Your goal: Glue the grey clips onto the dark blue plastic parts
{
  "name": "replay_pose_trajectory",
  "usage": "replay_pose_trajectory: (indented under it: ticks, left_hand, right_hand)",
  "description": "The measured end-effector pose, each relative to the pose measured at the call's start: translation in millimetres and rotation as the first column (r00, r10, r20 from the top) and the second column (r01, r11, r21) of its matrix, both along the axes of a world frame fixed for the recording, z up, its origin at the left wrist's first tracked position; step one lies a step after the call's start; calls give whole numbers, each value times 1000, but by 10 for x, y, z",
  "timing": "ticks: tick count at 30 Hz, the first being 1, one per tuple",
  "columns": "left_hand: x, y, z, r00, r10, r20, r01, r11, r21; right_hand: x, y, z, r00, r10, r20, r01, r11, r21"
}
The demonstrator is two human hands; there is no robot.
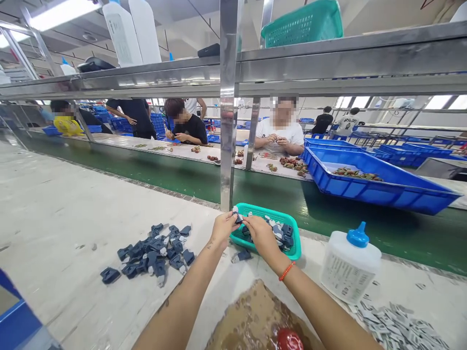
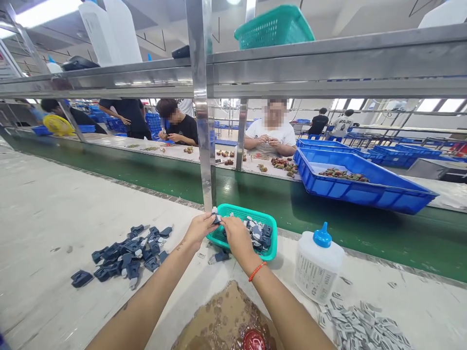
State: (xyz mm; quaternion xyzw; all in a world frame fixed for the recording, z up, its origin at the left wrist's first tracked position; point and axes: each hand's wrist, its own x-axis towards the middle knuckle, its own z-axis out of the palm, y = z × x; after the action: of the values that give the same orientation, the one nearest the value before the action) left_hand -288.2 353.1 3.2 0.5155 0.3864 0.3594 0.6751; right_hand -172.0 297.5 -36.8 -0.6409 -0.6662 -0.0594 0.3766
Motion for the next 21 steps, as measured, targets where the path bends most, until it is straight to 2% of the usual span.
replay_pose_trajectory:
  ticks: [6,12,16,21]
  left_hand:
    - [25,-6,25,999,4,-43,-6,999,-46]
    - [37,55,25,988,44,-149,-50,998,-37]
    - [84,70,15,975,69,-212,-79,996,-39]
    - [106,-35,13,970,80,-230,-89,996,-30]
  right_hand:
    - [11,-9,-37,994,-54,95,53,998,15]
    - [-72,-13,-78,982,-99,163,110,992,-62]
    - [-75,13,-76,980,-114,162,135,982,-129]
    - [2,72,-35,984,-146,101,163,968,-190]
